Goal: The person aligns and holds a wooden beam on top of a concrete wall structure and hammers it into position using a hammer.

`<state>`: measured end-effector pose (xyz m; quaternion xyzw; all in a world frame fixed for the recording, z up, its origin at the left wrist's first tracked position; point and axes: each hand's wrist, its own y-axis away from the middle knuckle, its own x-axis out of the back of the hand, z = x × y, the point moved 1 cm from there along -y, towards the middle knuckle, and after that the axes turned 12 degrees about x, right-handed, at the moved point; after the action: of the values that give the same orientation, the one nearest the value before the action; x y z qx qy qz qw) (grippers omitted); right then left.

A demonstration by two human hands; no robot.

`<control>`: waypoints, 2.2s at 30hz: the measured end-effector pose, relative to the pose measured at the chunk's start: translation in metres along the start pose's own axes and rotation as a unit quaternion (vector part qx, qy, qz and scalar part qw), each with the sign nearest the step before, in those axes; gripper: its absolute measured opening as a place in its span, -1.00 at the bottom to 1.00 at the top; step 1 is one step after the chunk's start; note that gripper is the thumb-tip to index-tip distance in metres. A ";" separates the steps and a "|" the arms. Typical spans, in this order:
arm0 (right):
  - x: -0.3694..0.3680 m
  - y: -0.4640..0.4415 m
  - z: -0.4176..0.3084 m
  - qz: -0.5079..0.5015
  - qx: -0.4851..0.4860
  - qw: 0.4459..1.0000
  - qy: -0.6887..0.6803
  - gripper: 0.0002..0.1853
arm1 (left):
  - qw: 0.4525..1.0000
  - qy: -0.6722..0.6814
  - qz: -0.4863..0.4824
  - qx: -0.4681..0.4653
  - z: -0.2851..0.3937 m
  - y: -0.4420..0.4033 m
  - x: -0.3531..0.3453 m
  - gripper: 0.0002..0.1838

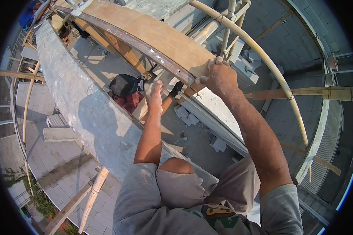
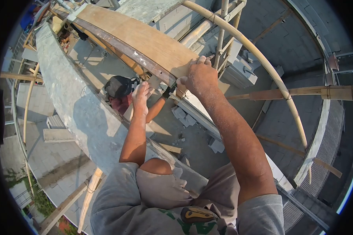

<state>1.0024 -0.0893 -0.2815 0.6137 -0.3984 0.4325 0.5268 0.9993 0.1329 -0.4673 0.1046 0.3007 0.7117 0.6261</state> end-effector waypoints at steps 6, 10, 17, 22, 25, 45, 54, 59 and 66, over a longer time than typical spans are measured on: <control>0.008 0.004 -0.003 -0.016 -0.004 1.000 -0.027 -0.07 | 0.965 -0.082 0.086 -0.235 0.094 0.050 -0.035 -0.55; -0.001 0.004 -0.002 0.045 -0.010 0.999 -0.013 -0.24 | 0.876 -0.235 0.085 -0.412 0.125 0.057 -0.072 -0.66; -0.007 0.008 -0.002 0.077 0.003 0.997 -0.014 -0.23 | 0.726 -0.506 -0.031 -0.465 0.122 0.026 -0.161 -0.61; -0.002 0.012 0.000 0.058 0.018 0.998 -0.029 -0.16 | 0.667 -0.627 -0.038 -0.401 0.104 0.005 -0.165 -0.51; -0.005 0.011 0.004 0.043 0.012 0.998 -0.049 -0.14 | 0.669 -0.641 -0.044 -0.374 0.102 0.010 -0.168 -0.51; -0.063 0.135 0.044 0.137 0.132 0.932 -0.308 -0.38 | 0.672 -0.616 -0.031 -0.410 0.097 0.003 -0.167 -0.59; -0.121 0.205 0.107 0.005 -0.024 0.926 -0.377 -0.45 | 0.644 -0.655 -0.029 -0.393 0.103 0.011 -0.169 -0.56; -0.121 0.204 0.097 -0.001 0.007 0.923 -0.384 -0.48 | 0.628 -0.670 -0.026 -0.396 0.102 0.004 -0.168 -0.57; -0.134 0.210 0.106 -0.015 0.003 0.931 -0.365 -0.48 | 0.614 -0.665 -0.013 -0.425 0.099 0.000 -0.167 -0.60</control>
<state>0.7741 -0.2170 -0.3527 0.7367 -0.5524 0.1717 0.3501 1.0834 0.0032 -0.3506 0.2675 -0.5328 0.4870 0.6383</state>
